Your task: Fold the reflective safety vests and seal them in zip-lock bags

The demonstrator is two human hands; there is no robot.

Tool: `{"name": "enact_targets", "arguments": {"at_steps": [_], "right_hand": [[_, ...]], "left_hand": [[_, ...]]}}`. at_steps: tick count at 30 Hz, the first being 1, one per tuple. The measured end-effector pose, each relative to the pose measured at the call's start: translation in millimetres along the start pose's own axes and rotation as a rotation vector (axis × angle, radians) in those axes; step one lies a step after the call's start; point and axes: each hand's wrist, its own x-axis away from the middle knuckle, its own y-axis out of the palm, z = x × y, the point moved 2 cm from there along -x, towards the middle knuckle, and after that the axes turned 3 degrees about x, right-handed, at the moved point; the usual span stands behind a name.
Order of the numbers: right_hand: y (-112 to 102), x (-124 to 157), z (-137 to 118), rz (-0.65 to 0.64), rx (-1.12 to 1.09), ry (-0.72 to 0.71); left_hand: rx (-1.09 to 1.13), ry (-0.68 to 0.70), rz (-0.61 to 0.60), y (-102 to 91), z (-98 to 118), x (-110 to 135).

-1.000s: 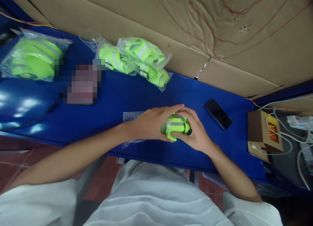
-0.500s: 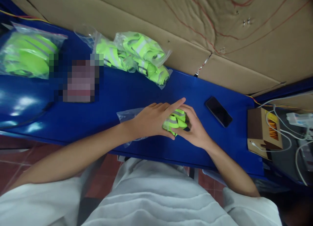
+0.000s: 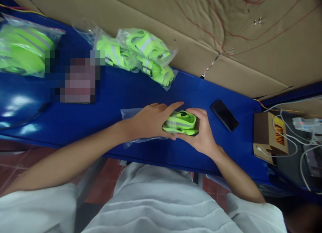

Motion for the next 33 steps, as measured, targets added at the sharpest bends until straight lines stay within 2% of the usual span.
{"name": "enact_targets", "arguments": {"at_steps": [3,6,8,11,15,17,19,22,28,33], "right_hand": [[0.9,2.2,-2.5,0.042,-0.005,0.02],[4.1,3.2,-7.0,0.116,-0.052,0.073],[6.0,2.5,-8.8,0.12,-0.069,0.112],[5.3,-0.1,-5.8,0.003,-0.116,0.197],[-5.5,-1.9,5.8,-0.177,-0.3,0.429],[-12.0,-1.7,10.1,-0.185,-0.44,0.541],[-15.9,-1.4,11.4,-0.132,-0.575,0.595],[-13.5,-0.5,7.3,-0.041,-0.665,0.584],[2.3,3.5,-7.3,0.06,-0.482,0.542],[5.9,3.5,-11.3,0.031,-0.421,0.565]], "left_hand": [[0.024,0.0,-0.055,5.7,5.4,-0.1],[0.059,0.034,-0.05,9.7,11.8,0.3],[0.092,0.037,-0.048,10.6,13.2,0.7],[0.177,-0.01,-0.084,10.4,10.8,0.8],[0.285,-0.091,-0.084,8.3,7.3,0.0],[0.328,-0.12,-0.081,6.5,7.9,-0.4],[0.368,-0.137,-0.105,3.5,10.5,-0.8],[0.43,-0.141,-0.175,-2.9,16.0,-1.5],[0.465,-0.104,-0.226,-2.7,19.3,-2.9],[0.356,-0.085,-0.183,7.6,22.4,-0.1]]}}
